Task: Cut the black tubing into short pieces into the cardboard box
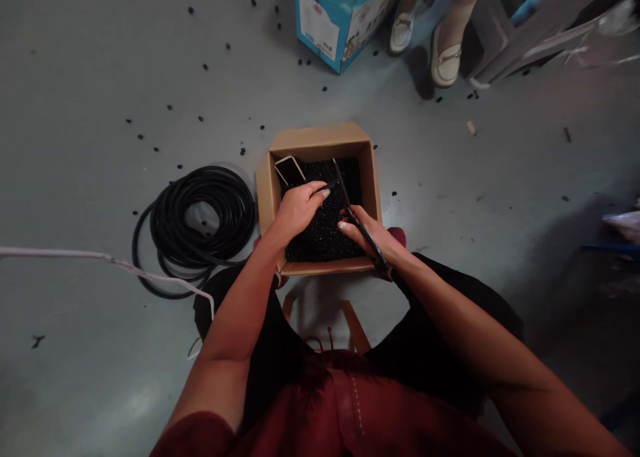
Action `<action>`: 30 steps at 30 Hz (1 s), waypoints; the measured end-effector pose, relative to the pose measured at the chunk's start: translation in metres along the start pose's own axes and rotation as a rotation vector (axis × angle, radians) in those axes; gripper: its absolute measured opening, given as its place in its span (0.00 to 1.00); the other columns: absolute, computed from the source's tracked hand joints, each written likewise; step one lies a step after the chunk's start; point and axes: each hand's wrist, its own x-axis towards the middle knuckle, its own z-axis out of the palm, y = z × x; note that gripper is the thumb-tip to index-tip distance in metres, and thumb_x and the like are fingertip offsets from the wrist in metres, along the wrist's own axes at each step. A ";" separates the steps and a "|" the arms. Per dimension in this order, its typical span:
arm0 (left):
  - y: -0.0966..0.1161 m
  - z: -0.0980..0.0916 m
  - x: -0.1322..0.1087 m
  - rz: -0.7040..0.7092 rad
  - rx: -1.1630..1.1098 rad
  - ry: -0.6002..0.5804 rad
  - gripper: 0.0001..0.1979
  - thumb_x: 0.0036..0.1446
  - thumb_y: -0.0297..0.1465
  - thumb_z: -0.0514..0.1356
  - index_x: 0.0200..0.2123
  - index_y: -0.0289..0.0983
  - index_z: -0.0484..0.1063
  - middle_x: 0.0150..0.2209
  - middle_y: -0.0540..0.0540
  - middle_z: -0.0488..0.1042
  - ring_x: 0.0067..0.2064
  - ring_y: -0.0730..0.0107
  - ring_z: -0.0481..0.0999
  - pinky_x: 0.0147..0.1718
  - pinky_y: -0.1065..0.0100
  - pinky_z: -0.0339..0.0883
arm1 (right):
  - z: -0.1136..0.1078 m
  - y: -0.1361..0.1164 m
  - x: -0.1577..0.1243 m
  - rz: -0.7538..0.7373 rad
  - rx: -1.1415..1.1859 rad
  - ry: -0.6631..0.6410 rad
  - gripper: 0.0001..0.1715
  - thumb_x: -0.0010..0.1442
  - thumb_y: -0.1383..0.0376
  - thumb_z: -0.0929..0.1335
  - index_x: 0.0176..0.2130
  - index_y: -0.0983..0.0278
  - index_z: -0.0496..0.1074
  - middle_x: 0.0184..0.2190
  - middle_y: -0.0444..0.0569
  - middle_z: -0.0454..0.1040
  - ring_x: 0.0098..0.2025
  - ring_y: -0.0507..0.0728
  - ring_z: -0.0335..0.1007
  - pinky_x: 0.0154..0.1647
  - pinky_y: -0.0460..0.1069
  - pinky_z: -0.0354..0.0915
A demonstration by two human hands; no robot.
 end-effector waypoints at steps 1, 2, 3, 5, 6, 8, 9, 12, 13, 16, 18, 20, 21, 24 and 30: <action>0.000 0.000 0.000 0.002 -0.003 -0.006 0.19 0.66 0.33 0.53 0.53 0.35 0.76 0.41 0.44 0.81 0.43 0.65 0.78 0.49 0.65 0.68 | 0.000 -0.001 0.000 -0.001 0.001 -0.003 0.32 0.60 0.44 0.65 0.54 0.61 0.64 0.47 0.57 0.75 0.49 0.66 0.73 0.49 0.61 0.66; 0.000 0.001 0.000 0.006 -0.004 -0.014 0.19 0.66 0.33 0.53 0.54 0.34 0.76 0.42 0.44 0.81 0.43 0.65 0.78 0.49 0.65 0.68 | 0.000 -0.001 0.000 0.000 -0.001 -0.004 0.32 0.60 0.44 0.65 0.54 0.61 0.64 0.47 0.56 0.76 0.48 0.66 0.73 0.49 0.60 0.66; 0.000 0.001 0.000 0.011 -0.003 -0.022 0.19 0.66 0.33 0.52 0.54 0.35 0.76 0.42 0.44 0.81 0.44 0.65 0.78 0.50 0.65 0.68 | 0.000 -0.002 -0.001 0.003 -0.003 -0.003 0.32 0.60 0.44 0.65 0.54 0.61 0.64 0.46 0.56 0.76 0.48 0.66 0.73 0.49 0.60 0.66; 0.001 0.002 0.000 0.019 0.001 -0.036 0.19 0.66 0.32 0.52 0.55 0.36 0.75 0.43 0.44 0.81 0.45 0.65 0.78 0.51 0.65 0.68 | 0.000 -0.003 -0.001 0.009 -0.009 -0.001 0.32 0.60 0.44 0.65 0.54 0.62 0.64 0.46 0.56 0.76 0.48 0.66 0.73 0.49 0.60 0.66; 0.001 0.002 0.000 0.020 0.003 -0.040 0.19 0.66 0.32 0.52 0.56 0.36 0.75 0.43 0.44 0.81 0.46 0.65 0.78 0.51 0.65 0.68 | 0.000 -0.003 -0.002 0.010 -0.012 0.000 0.33 0.60 0.44 0.65 0.54 0.62 0.65 0.47 0.57 0.76 0.48 0.66 0.73 0.49 0.60 0.66; 0.002 0.003 -0.001 0.013 0.010 -0.042 0.19 0.66 0.32 0.52 0.56 0.36 0.75 0.44 0.44 0.81 0.46 0.64 0.78 0.52 0.65 0.67 | -0.001 -0.004 -0.002 0.004 -0.016 0.004 0.32 0.60 0.45 0.65 0.54 0.63 0.65 0.46 0.57 0.76 0.48 0.66 0.73 0.48 0.60 0.66; 0.003 0.003 -0.001 0.009 0.012 -0.042 0.19 0.66 0.32 0.52 0.56 0.36 0.75 0.44 0.44 0.81 0.47 0.64 0.78 0.52 0.64 0.67 | -0.001 -0.005 -0.002 -0.001 -0.017 0.004 0.31 0.60 0.45 0.65 0.54 0.62 0.66 0.46 0.57 0.76 0.47 0.66 0.73 0.48 0.60 0.67; 0.002 0.004 -0.001 0.004 0.016 -0.043 0.19 0.67 0.32 0.52 0.56 0.37 0.75 0.45 0.45 0.81 0.47 0.64 0.78 0.52 0.65 0.67 | -0.001 -0.004 -0.002 -0.015 -0.021 -0.004 0.30 0.60 0.46 0.65 0.53 0.62 0.66 0.45 0.56 0.77 0.47 0.65 0.74 0.47 0.59 0.67; 0.002 0.004 0.000 0.009 0.014 -0.047 0.19 0.67 0.32 0.52 0.56 0.37 0.75 0.45 0.44 0.81 0.47 0.65 0.78 0.52 0.65 0.67 | -0.001 -0.004 -0.003 -0.018 -0.025 -0.009 0.29 0.61 0.46 0.65 0.53 0.62 0.66 0.45 0.56 0.77 0.47 0.65 0.74 0.47 0.59 0.67; -0.002 0.004 0.001 0.018 0.012 -0.077 0.19 0.66 0.31 0.52 0.55 0.36 0.75 0.44 0.44 0.81 0.46 0.65 0.78 0.51 0.65 0.68 | -0.001 -0.001 -0.003 -0.029 -0.044 -0.018 0.29 0.61 0.46 0.65 0.52 0.62 0.66 0.45 0.57 0.76 0.47 0.65 0.73 0.47 0.59 0.67; -0.003 0.004 0.001 0.007 0.020 -0.093 0.19 0.66 0.31 0.52 0.55 0.36 0.75 0.43 0.44 0.81 0.46 0.65 0.78 0.51 0.65 0.68 | -0.001 0.000 -0.003 -0.039 -0.056 -0.014 0.28 0.62 0.46 0.65 0.51 0.61 0.66 0.44 0.56 0.76 0.46 0.65 0.73 0.46 0.58 0.66; -0.004 0.005 0.001 -0.004 0.022 -0.094 0.19 0.66 0.31 0.52 0.55 0.35 0.75 0.42 0.44 0.81 0.45 0.64 0.78 0.50 0.64 0.68 | -0.001 0.002 -0.003 -0.039 -0.060 -0.005 0.26 0.63 0.45 0.64 0.50 0.60 0.67 0.41 0.53 0.77 0.42 0.63 0.73 0.44 0.57 0.66; -0.003 0.005 0.001 -0.005 0.021 -0.093 0.19 0.66 0.31 0.52 0.55 0.35 0.75 0.42 0.43 0.81 0.45 0.64 0.78 0.50 0.64 0.68 | 0.000 0.002 -0.003 -0.030 -0.061 0.001 0.25 0.63 0.45 0.63 0.49 0.60 0.67 0.39 0.52 0.77 0.40 0.62 0.73 0.42 0.56 0.66; -0.001 0.006 0.000 -0.010 0.028 -0.092 0.20 0.66 0.31 0.51 0.55 0.33 0.75 0.42 0.42 0.81 0.45 0.64 0.78 0.50 0.64 0.68 | 0.003 0.002 -0.003 0.019 -0.074 0.027 0.22 0.64 0.46 0.62 0.45 0.59 0.67 0.31 0.48 0.74 0.34 0.59 0.71 0.37 0.53 0.64; -0.004 0.018 -0.001 -0.035 0.222 -0.133 0.20 0.68 0.32 0.48 0.56 0.34 0.73 0.51 0.39 0.79 0.51 0.60 0.77 0.52 0.63 0.67 | 0.023 0.018 -0.003 0.069 0.002 0.035 0.17 0.63 0.48 0.61 0.39 0.58 0.62 0.24 0.42 0.66 0.27 0.55 0.64 0.28 0.49 0.60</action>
